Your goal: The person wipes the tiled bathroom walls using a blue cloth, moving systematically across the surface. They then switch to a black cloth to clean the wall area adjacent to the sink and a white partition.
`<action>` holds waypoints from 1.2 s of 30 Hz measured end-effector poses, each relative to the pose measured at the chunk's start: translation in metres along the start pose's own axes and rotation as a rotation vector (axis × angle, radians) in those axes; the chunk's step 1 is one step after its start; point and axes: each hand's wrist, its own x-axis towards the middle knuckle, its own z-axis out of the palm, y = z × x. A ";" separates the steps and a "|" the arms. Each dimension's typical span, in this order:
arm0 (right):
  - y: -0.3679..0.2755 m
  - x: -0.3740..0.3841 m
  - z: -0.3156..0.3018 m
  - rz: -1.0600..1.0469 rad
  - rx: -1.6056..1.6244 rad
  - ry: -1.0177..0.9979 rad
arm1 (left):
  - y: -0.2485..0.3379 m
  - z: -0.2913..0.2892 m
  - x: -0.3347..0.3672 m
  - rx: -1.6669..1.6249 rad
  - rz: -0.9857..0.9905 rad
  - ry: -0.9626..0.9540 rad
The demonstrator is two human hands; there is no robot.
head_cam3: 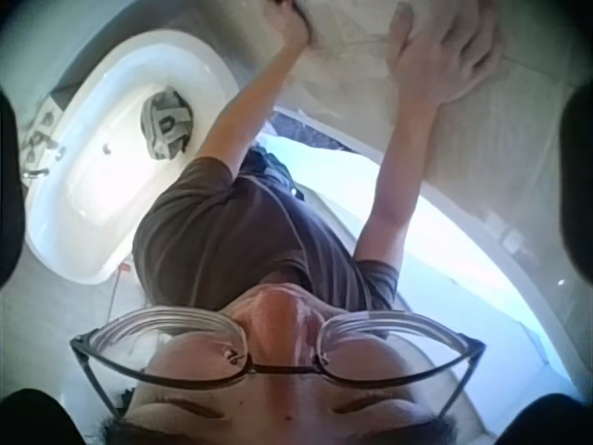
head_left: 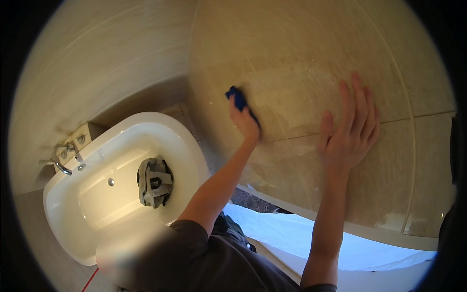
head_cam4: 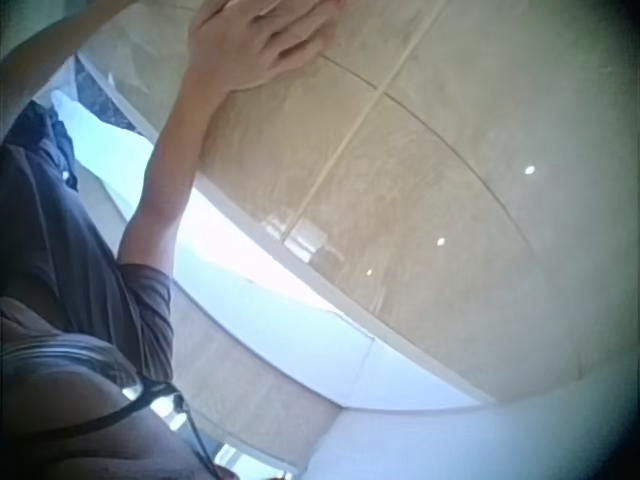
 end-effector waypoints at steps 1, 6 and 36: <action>-0.002 0.001 -0.002 -0.008 -0.009 -0.010 | -0.027 -0.008 0.001 0.034 -0.028 0.041; 0.000 0.000 -0.002 -0.011 0.002 -0.066 | -0.050 -0.012 0.018 0.153 -0.295 0.099; -0.010 -0.011 0.008 0.018 0.139 -0.004 | 0.130 0.061 0.102 0.070 0.582 -0.121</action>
